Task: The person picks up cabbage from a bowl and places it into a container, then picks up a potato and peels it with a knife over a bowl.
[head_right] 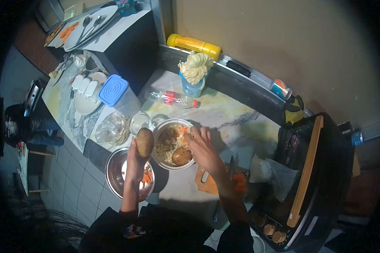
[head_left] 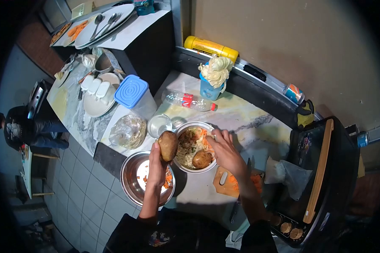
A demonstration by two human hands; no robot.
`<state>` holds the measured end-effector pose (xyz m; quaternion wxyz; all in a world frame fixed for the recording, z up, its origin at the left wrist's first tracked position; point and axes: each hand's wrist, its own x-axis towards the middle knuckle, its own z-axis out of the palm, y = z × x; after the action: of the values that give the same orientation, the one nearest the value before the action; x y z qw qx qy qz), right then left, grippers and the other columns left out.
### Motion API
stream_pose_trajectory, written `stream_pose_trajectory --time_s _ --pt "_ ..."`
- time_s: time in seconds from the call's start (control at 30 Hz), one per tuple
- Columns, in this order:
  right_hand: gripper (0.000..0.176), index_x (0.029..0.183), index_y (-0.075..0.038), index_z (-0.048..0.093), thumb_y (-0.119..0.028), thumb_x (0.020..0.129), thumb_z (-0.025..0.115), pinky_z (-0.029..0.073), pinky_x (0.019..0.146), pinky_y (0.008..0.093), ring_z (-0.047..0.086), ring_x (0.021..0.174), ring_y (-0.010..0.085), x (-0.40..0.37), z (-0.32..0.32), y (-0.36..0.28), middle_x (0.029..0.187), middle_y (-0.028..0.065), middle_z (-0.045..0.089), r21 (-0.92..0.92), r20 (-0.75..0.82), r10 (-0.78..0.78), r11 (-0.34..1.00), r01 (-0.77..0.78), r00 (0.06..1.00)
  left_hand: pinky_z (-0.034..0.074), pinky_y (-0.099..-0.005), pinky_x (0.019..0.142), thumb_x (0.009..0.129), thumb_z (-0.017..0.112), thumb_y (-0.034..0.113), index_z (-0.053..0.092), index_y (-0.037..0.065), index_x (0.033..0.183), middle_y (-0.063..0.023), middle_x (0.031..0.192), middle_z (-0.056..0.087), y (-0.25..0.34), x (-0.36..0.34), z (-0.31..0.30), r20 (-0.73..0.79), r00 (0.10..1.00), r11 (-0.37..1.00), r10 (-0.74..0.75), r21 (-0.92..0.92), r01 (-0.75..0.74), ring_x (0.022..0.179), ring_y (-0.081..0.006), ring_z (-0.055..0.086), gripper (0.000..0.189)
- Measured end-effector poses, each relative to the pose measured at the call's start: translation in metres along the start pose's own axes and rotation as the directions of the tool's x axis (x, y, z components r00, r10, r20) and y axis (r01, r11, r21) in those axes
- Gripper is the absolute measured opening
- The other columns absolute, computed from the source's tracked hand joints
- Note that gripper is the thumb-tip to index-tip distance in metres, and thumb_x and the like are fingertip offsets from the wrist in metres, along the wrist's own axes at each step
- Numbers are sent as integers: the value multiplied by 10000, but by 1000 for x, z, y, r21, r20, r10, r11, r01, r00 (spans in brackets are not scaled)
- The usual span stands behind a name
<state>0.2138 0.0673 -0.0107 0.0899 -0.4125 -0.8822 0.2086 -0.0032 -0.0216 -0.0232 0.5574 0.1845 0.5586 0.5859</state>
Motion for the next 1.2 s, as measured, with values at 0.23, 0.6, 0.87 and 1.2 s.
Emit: stream_pose_trajectory --time_s 0.23,0.6,0.87,1.2 --pt "585 1140 26 553 -14 580 719 317 900 390 375 1058 312 18 -1 9 1091 162 395 -264 89 5 964 19 996 412 -248 650 993 376 434 456 60 1198 -48 986 523 -5 -5 3 46 999 999 24 -41 -22 812 -103 498 434" --pt "626 1144 -70 578 -121 566 813 308 886 415 364 1023 317 24 4 21 1072 150 378 -137 96 6 991 8 995 419 -241 667 991 386 442 451 46 1224 -47 1014 536 -2 -5 8 -4 1000 1000 24 -13 -24 846 -104 512 464" --pt "547 1050 -14 578 -62 556 808 342 897 439 370 1081 325 27 -4 22 1116 153 371 -65 105 -106 991 113 989 412 -241 660 991 386 436 441 56 1242 -41 1012 531 -2 -5 10 -4 1000 1000 13 14 -13 835 -103 507 459" --pt "584 1117 -43 559 -106 584 791 365 983 407 393 1185 331 23 -7 27 1260 158 375 62 107 -156 987 150 982 427 -260 739 976 386 488 394 53 1303 -58 1134 529 -10 -4 10 -44 999 999 -4 49 6 963 -122 523 543"
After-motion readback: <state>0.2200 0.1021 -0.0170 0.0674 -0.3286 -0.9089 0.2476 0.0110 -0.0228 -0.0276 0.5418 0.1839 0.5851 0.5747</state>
